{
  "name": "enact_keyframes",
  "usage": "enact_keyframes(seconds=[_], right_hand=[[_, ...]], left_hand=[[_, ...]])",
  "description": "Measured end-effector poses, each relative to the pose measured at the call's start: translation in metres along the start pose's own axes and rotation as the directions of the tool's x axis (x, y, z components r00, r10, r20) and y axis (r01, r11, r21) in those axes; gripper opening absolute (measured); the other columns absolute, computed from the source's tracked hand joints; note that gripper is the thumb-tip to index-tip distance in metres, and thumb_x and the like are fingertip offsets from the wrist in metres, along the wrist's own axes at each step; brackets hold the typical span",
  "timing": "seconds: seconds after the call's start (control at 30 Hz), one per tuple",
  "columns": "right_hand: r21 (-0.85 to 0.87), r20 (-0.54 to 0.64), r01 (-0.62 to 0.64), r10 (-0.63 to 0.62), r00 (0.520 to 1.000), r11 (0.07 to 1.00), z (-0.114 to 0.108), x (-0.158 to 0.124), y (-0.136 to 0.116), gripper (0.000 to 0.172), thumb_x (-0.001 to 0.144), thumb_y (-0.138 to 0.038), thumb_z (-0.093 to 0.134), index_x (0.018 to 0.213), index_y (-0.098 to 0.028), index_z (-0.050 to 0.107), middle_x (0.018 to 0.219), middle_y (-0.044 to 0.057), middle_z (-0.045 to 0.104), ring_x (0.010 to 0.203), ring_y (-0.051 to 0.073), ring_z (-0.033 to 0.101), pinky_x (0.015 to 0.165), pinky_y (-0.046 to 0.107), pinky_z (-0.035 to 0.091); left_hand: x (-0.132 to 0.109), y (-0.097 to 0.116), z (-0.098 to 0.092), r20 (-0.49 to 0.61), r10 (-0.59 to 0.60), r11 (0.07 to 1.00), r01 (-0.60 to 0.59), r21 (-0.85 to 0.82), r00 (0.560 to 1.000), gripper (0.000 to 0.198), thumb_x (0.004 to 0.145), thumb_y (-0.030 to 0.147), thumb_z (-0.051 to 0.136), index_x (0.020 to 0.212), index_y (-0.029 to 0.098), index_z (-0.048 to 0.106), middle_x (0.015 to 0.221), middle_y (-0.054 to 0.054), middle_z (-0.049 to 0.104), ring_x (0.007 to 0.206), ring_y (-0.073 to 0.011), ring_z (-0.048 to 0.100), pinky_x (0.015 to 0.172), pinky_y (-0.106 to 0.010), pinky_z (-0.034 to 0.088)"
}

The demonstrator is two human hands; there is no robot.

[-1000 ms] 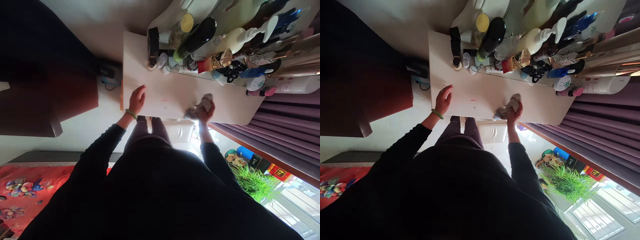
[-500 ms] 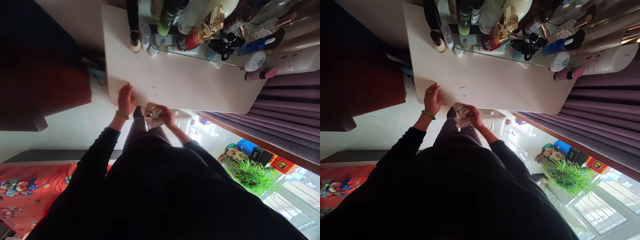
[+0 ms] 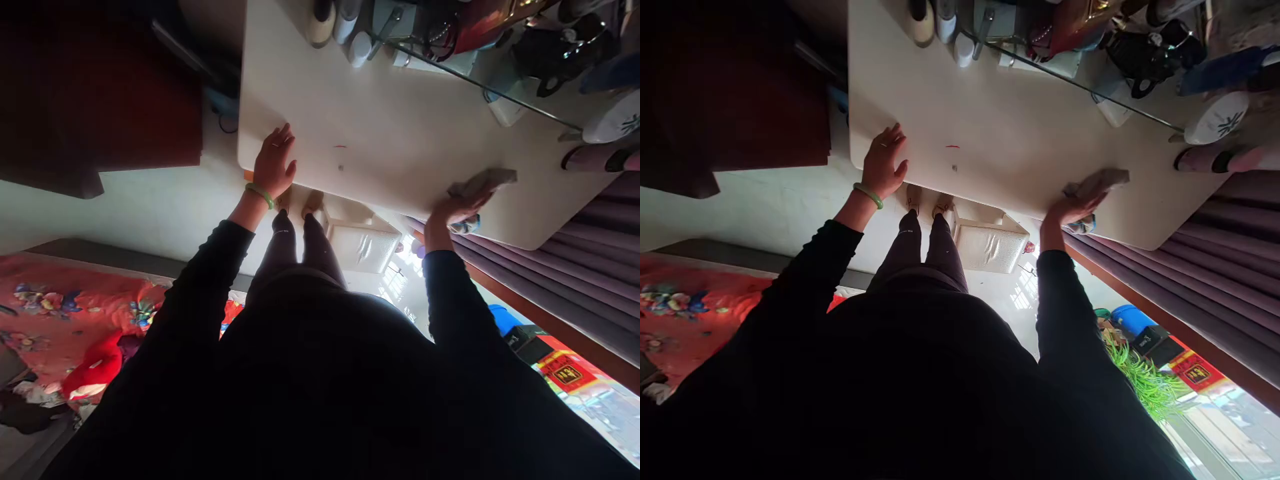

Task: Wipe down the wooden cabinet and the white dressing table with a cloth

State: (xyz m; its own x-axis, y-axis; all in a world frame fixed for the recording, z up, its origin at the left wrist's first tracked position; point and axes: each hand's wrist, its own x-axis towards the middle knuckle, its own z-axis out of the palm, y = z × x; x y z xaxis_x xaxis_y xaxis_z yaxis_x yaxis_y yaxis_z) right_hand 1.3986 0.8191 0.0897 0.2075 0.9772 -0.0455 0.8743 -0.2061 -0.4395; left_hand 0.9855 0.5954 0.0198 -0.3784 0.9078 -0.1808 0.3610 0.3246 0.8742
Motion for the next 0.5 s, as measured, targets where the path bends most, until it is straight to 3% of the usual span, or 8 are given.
enact_keyframes(seconds=[0.1, 0.2, 0.3, 0.33, 0.37, 0.43, 0.47, 0.5], right_hand=[[-0.080, 0.206, -0.077, 0.092, 0.974, 0.994, 0.058, -0.048, -0.061, 0.082, 0.097, 0.002, 0.019, 0.174, -0.004, 0.049, 0.187, 0.027, 0.033, 0.180, 0.032, 0.029, 0.146, 0.065, 0.013], [0.040, 0.384, 0.108, -0.115, 0.916, 0.993, 0.108, -0.127, -0.132, 0.077, 0.100, 0.003, 0.029, 0.174, -0.008, 0.051, 0.190, 0.018, 0.033, 0.180, 0.023, 0.026, 0.149, 0.053, 0.014], [0.269, 0.607, 0.273, -0.383, 0.697, 0.924, 0.137, -0.224, -0.179, 0.062, 0.107, -0.006, 0.042, 0.162, -0.019, 0.067, 0.181, 0.006, 0.052, 0.177, 0.022, 0.032, 0.149, 0.048, 0.021], [0.344, 0.678, 0.259, -0.429, 0.596, 0.903, 0.142, -0.255, -0.186, 0.058, 0.106, -0.008, 0.045, 0.156, -0.021, 0.072, 0.175, 0.005, 0.059, 0.175, 0.023, 0.038, 0.148, 0.047, 0.028], [0.427, 0.760, 0.175, -0.457, 0.462, 0.887, 0.144, -0.282, -0.189, 0.056, 0.104, -0.009, 0.048, 0.152, -0.020, 0.074, 0.170, 0.005, 0.065, 0.171, 0.025, 0.043, 0.146, 0.047, 0.034], [0.474, 0.827, 0.078, -0.474, 0.301, 0.877, 0.145, -0.323, -0.186, 0.050, 0.101, -0.012, 0.054, 0.143, -0.017, 0.079, 0.148, 0.006, 0.079, 0.151, 0.029, 0.065, 0.132, 0.047, 0.053], [0.475, 0.844, 0.046, -0.470, 0.260, 0.879, 0.144, -0.335, -0.182, 0.046, 0.100, -0.014, 0.057, 0.139, -0.016, 0.081, 0.138, 0.006, 0.083, 0.137, 0.029, 0.073, 0.124, 0.046, 0.060], [0.466, 0.851, 0.036, -0.459, 0.255, 0.884, 0.142, -0.340, -0.177, 0.042, 0.100, -0.018, 0.060, 0.135, -0.015, 0.082, 0.128, 0.005, 0.086, 0.125, 0.029, 0.077, 0.117, 0.044, 0.065]], left_hand=[[0.004, -0.008, 0.004, -0.014, 0.003, 1.000, -0.003, -0.025, 1.000, 0.059, 0.094, 0.073, 0.078, 0.134, 0.029, 0.078, 0.166, -0.011, 0.067, 0.168, -0.0412, 0.047, 0.148, -0.060, 0.031], [0.001, -0.004, 0.004, -0.081, -0.007, 1.000, 0.004, -0.027, 0.997, 0.066, 0.102, 0.079, 0.064, 0.144, 0.029, 0.074, 0.165, -0.012, 0.067, 0.167, -0.0369, 0.050, 0.147, -0.056, 0.033], [-0.020, 0.007, -0.011, -0.204, 0.027, 0.999, -0.031, -0.015, 0.979, 0.073, 0.108, 0.084, 0.048, 0.153, 0.030, 0.069, 0.168, -0.011, 0.064, 0.165, -0.0337, 0.053, 0.143, -0.055, 0.039], [-0.031, 0.010, -0.019, -0.244, 0.039, 0.999, -0.043, -0.013, 0.969, 0.076, 0.108, 0.086, 0.045, 0.154, 0.029, 0.068, 0.168, -0.011, 0.064, 0.164, -0.0335, 0.054, 0.142, -0.055, 0.041], [-0.044, 0.011, -0.029, -0.278, 0.043, 0.999, -0.049, -0.015, 0.960, 0.079, 0.108, 0.088, 0.043, 0.154, 0.028, 0.068, 0.169, -0.012, 0.064, 0.164, -0.0333, 0.055, 0.140, -0.054, 0.044], [-0.074, 0.010, -0.050, -0.332, 0.023, 0.999, -0.033, -0.026, 0.943, 0.082, 0.108, 0.089, 0.043, 0.154, 0.027, 0.068, 0.168, -0.014, 0.064, 0.162, -0.0333, 0.058, 0.136, -0.053, 0.049], [-0.089, 0.007, -0.061, -0.355, 0.002, 0.999, -0.015, -0.032, 0.935, 0.081, 0.108, 0.089, 0.043, 0.154, 0.027, 0.069, 0.167, -0.015, 0.065, 0.160, -0.0335, 0.059, 0.134, -0.053, 0.051], [-0.103, 0.002, -0.071, -0.376, -0.021, 0.999, 0.007, -0.039, 0.926, 0.081, 0.108, 0.089, 0.044, 0.152, 0.026, 0.070, 0.165, -0.016, 0.066, 0.158, -0.0338, 0.061, 0.132, -0.054, 0.053]])
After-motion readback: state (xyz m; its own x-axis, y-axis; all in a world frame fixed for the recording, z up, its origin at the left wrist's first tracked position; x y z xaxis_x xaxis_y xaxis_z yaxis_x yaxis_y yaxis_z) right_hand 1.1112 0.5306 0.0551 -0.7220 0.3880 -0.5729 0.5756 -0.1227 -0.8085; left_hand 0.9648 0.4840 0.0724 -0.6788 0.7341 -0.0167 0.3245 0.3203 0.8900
